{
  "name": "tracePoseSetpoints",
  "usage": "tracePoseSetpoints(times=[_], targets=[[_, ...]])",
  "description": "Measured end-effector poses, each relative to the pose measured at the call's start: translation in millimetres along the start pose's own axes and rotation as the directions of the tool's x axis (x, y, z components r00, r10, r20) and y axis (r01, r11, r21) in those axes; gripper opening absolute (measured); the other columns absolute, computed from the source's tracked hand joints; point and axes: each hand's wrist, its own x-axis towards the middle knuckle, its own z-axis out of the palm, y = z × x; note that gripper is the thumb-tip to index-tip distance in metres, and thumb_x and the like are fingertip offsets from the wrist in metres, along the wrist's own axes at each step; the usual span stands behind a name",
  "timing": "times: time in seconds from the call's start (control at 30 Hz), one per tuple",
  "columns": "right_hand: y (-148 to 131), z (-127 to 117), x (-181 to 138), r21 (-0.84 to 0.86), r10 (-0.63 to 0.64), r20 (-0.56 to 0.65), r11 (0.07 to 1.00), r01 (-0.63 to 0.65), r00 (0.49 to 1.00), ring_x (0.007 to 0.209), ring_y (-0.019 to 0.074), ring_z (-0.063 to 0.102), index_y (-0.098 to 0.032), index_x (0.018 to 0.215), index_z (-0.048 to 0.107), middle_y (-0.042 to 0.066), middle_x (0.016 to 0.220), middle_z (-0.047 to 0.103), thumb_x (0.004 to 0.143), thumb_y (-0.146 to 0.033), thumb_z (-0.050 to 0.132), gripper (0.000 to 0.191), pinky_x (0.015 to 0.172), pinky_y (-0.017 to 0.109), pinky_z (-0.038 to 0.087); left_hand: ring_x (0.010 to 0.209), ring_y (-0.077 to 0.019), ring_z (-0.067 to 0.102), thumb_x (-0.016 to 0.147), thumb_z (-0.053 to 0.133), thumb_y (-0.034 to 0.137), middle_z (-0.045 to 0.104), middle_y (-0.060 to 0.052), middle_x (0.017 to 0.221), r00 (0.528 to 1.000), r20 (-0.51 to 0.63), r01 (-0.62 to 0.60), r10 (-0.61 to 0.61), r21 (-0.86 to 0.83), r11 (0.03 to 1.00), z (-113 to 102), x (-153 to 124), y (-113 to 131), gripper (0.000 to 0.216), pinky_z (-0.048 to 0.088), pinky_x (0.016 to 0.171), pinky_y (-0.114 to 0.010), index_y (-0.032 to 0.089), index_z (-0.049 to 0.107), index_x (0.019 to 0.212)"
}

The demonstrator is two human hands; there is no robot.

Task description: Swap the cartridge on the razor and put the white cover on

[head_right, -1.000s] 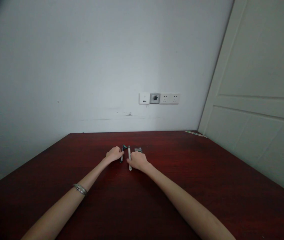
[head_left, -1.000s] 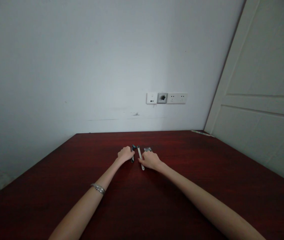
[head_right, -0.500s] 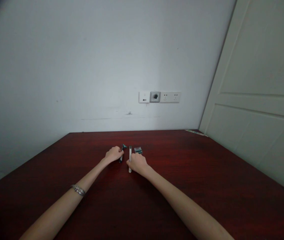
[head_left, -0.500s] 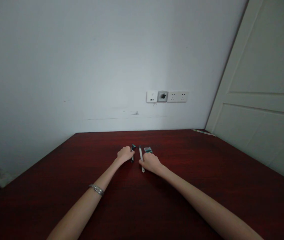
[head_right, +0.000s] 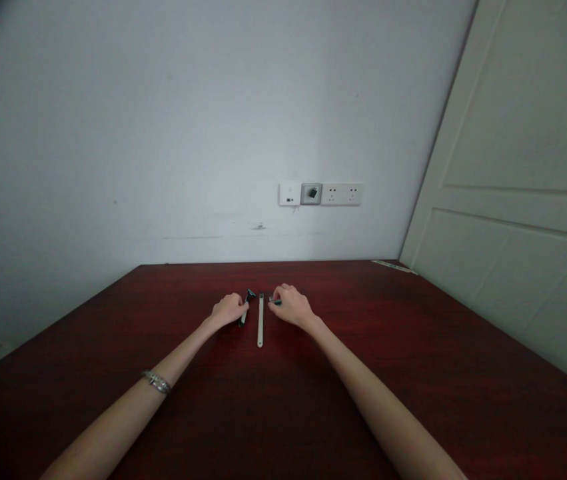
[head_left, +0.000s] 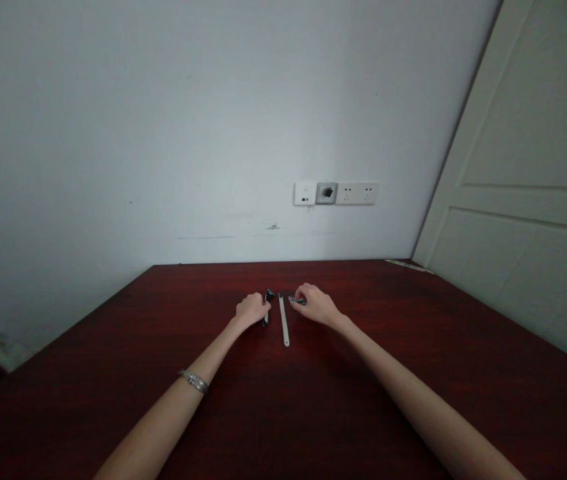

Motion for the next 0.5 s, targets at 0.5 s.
tracePoseSetpoints(times=[0.5], targets=[[52.4,31.9,4.0,0.096,-0.074,0.048,0.993,0.069,0.996,0.124,0.0251,0.032,-0.022,0.131,0.042,0.012,0.128,0.047,0.080,-0.048,0.051,0.058,0.097,0.044,0.027,0.092,-0.0255,0.063,0.078,0.045,0.039,0.068,-0.011,0.096,1.000,0.021,-0.019,0.020,-0.026,0.999,-3.5,-1.8,1.5,0.029,0.048,0.073,-0.031,0.018,0.066,0.080]])
